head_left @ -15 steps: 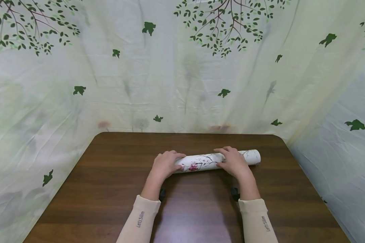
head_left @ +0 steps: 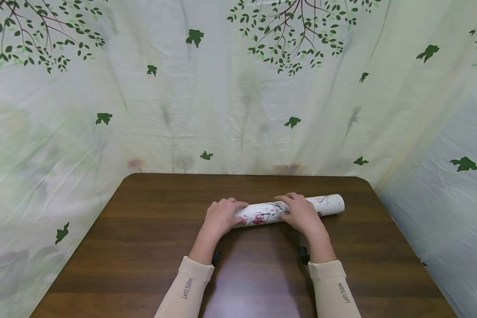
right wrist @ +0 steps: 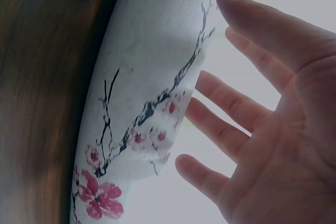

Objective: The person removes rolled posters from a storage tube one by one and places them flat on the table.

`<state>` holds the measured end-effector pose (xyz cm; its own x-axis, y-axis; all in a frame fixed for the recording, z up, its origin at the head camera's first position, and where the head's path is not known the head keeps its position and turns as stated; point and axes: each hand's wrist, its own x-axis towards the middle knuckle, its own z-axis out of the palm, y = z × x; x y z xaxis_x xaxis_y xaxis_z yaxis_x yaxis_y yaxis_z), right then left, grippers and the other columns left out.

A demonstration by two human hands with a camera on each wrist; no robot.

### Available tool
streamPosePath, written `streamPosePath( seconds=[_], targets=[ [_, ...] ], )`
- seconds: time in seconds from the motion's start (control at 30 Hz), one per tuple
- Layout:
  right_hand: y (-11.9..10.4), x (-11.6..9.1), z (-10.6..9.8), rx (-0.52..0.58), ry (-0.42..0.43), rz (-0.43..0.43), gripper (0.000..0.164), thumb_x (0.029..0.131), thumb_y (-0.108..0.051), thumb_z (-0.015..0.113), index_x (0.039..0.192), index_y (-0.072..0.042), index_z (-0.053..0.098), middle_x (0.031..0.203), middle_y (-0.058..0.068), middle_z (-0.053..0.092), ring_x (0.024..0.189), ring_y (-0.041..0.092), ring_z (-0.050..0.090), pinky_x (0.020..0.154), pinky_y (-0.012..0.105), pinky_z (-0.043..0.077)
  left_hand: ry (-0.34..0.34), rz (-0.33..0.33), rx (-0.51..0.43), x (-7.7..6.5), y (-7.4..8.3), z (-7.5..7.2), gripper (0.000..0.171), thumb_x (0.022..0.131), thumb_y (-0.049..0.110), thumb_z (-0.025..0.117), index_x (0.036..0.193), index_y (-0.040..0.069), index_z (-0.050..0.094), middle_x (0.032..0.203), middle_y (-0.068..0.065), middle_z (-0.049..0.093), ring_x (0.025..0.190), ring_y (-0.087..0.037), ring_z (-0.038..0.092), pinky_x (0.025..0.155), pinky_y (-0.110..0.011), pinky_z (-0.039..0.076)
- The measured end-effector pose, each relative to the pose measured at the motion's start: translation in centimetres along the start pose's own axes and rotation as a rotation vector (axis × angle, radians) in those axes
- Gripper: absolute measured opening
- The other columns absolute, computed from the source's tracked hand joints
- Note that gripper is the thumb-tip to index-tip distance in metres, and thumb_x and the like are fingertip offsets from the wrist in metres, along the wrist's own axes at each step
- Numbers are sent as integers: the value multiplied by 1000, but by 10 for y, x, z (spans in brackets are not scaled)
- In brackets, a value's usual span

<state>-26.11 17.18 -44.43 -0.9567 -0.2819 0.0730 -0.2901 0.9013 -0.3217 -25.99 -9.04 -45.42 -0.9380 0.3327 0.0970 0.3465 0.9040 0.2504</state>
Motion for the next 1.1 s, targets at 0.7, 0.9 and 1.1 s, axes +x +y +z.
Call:
streamPosePath(
  seconds=[0.7, 0.9, 1.1],
  targets=[
    [-5, 0, 2, 7, -11, 6, 56, 95, -28, 81, 148, -21, 63, 148, 15, 61, 139, 41, 54, 115, 63, 43, 29, 48, 85, 2, 24, 10, 50, 93, 48, 77, 141, 35, 69, 128, 0, 74, 117, -28, 67, 91, -45, 51],
    [-7, 1, 2, 11, -9, -1, 56, 94, -27, 81, 147, -21, 64, 147, 15, 62, 139, 41, 54, 114, 63, 43, 42, 64, 103, 3, 29, 14, 51, 94, 49, 76, 142, 35, 68, 128, 0, 73, 115, -27, 67, 90, -45, 51],
    [-9, 1, 3, 9, -16, -5, 56, 94, -26, 82, 147, -23, 64, 150, 16, 60, 141, 41, 53, 113, 64, 44, 75, 79, 125, 3, 34, 19, 51, 94, 50, 77, 141, 34, 69, 126, 0, 73, 114, -26, 66, 89, -43, 51]
  ],
)
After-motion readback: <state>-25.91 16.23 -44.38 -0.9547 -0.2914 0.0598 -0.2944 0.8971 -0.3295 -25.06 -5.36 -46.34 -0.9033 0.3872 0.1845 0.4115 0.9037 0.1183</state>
